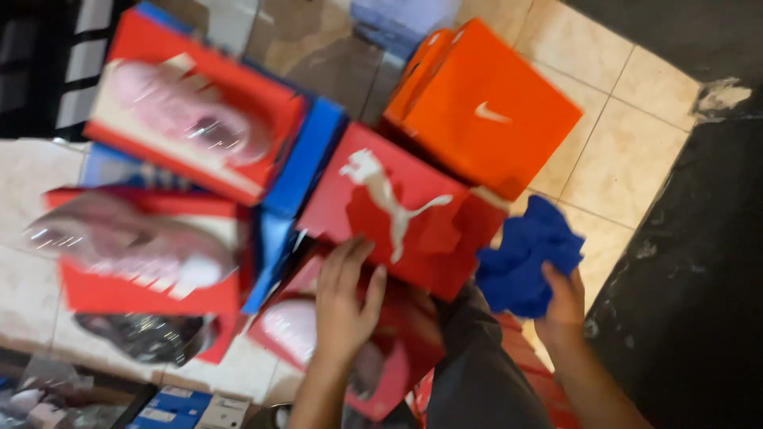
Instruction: Cleaning shoes with a cloth and organizing them into boxes in a warehouse
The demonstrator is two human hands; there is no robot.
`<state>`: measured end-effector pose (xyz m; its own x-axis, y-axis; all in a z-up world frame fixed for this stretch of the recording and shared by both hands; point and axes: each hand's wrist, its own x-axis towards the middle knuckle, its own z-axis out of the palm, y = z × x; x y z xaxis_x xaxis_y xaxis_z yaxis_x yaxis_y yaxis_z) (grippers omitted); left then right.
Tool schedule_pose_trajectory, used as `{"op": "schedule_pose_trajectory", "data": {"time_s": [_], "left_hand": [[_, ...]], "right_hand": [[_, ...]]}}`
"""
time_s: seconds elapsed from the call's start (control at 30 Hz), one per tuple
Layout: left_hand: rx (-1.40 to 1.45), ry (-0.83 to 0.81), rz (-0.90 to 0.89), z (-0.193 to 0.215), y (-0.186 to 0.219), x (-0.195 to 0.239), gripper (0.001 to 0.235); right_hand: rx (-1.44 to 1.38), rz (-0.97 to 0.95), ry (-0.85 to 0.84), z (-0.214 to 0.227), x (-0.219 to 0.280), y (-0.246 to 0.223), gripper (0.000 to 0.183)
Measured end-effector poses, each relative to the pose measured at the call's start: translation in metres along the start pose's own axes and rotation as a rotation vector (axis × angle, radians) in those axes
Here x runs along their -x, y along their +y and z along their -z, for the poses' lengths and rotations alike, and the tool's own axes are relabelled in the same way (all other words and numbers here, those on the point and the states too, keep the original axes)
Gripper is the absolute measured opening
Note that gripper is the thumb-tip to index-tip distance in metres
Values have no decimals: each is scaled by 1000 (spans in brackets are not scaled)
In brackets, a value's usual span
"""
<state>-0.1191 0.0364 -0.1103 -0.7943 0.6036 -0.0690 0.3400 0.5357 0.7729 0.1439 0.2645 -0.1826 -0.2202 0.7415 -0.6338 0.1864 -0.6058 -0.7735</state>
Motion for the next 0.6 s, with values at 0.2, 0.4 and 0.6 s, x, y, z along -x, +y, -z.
{"op": "schedule_pose_trajectory", "data": {"time_s": [0.2,0.4,0.6], "left_hand": [[-25,-10,37,-120,17,-145,50],[-177,-205,463,-244,-58,-234,87],[-157,-82,429,-247,-64,-242,68]], "right_hand": [[-44,-145,87,11,-174,-20,34],[-185,-420,-125,-22,-235,-28,34],[-32,-162,-185,-36,-220,-36,45]]}}
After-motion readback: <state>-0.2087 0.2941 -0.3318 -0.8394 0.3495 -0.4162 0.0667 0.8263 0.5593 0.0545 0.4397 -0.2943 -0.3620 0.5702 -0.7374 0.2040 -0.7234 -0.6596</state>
